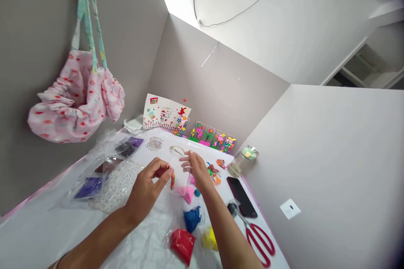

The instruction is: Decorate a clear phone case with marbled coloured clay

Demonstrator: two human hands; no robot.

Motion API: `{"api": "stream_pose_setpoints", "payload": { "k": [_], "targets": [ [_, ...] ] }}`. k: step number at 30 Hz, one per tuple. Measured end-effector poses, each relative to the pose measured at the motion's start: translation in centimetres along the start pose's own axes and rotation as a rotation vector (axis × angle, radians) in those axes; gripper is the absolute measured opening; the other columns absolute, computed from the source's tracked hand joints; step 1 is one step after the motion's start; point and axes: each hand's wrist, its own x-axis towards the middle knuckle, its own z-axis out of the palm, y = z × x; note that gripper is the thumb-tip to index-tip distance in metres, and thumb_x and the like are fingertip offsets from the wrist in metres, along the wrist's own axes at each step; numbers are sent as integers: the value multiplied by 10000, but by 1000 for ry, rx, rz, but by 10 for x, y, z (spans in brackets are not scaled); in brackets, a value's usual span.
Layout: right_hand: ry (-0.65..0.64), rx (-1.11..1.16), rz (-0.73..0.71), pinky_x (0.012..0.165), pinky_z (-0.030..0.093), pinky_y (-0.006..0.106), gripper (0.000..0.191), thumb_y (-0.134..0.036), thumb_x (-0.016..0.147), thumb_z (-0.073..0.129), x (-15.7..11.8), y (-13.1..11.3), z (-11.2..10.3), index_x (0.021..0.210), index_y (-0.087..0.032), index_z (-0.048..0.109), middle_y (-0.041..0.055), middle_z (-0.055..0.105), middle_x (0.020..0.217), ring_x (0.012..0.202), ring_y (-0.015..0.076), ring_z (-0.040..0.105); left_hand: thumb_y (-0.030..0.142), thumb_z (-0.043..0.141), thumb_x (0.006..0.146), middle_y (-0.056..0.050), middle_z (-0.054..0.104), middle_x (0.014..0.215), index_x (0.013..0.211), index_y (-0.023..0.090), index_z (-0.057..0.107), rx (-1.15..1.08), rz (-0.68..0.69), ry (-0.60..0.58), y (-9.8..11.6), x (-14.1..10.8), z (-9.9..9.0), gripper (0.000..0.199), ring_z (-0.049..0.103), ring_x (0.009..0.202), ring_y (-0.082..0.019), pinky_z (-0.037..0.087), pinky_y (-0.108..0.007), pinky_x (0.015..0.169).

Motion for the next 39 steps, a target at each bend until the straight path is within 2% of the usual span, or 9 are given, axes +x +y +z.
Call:
{"api": "stream_pose_setpoints", "payload": {
  "k": [3, 7, 12, 19, 24, 26, 29, 34, 39],
  "targets": [
    [60, -307, -80, 804, 458, 389, 400, -411, 947, 422, 27, 7, 0, 1182, -108, 534, 185, 618, 1102, 966, 250, 589, 297, 482, 946, -4, 567, 757, 755, 190, 559, -16, 51, -91, 4, -8, 4, 232, 580, 708, -147, 454, -281, 725],
    [-207, -468, -176, 786, 456, 376, 241, -364, 859, 623, 30, 2, 43, 992, -166, 657, 107, 681, 908, 870, 257, 625, 277, 485, 929, -23, 553, 762, 770, 199, 542, -4, 188, -177, 10, -23, 16, 186, 561, 707, -163, 460, -290, 687],
    [-528, -647, -313, 873, 453, 471, 698, -561, 664, 767, 14, -6, 114, 1181, -141, 556, 190, 627, 1158, 1080, 359, 569, 186, 509, 877, -20, 537, 706, 774, 209, 519, -6, 340, -184, 8, -34, 24, 106, 536, 652, -162, 448, -278, 621],
    [-541, -634, -194, 869, 465, 510, 894, -548, 508, 854, 14, -9, 145, 1212, -129, 498, 201, 544, 1195, 1107, 391, 541, 181, 508, 875, -23, 557, 721, 791, 224, 527, -74, 366, -104, 1, -34, 24, 97, 550, 663, -171, 453, -285, 617],
    [-402, -8, 78, 673, 500, 319, 701, -415, 511, 867, 26, -13, 122, 1096, -189, 553, 40, 627, 916, 739, 178, 615, 255, 479, 916, -59, 628, 846, 879, 229, 601, -147, 244, -74, 3, -29, 16, 130, 616, 817, -212, 512, -316, 749],
    [-355, 361, 157, 583, 456, 261, 585, -410, 531, 843, 25, -16, 94, 992, -171, 575, -11, 628, 725, 584, 121, 550, 294, 469, 932, -53, 631, 878, 895, 235, 605, -182, 148, -44, 2, -26, 12, 152, 628, 850, -210, 525, -299, 774],
    [-32, 701, 130, 521, 385, 207, 451, -395, 620, 792, 8, -21, 39, 966, -165, 617, -5, 644, 727, 530, 77, 470, 361, 456, 944, -40, 635, 900, 901, 241, 593, -220, 26, 12, 1, -20, 6, 188, 637, 873, -208, 534, -284, 785],
    [276, 814, 119, 440, 322, 189, 331, -421, 708, 756, -42, -19, -20, 903, -196, 613, -5, 598, 699, 523, 91, 466, 437, 479, 927, 6, 583, 697, 831, 231, 599, -197, -49, 24, 6, -18, 8, 257, 575, 627, -160, 504, -247, 618],
    [220, 762, 101, 379, 253, 173, 362, -481, 754, 715, -65, -9, -10, 905, -185, 572, -16, 591, 639, 417, 64, 397, 436, 553, 888, -8, 670, 807, 896, 249, 644, -45, -27, -107, -3, -23, 25, 209, 638, 755, -184, 519, -238, 688]
  ]
}}
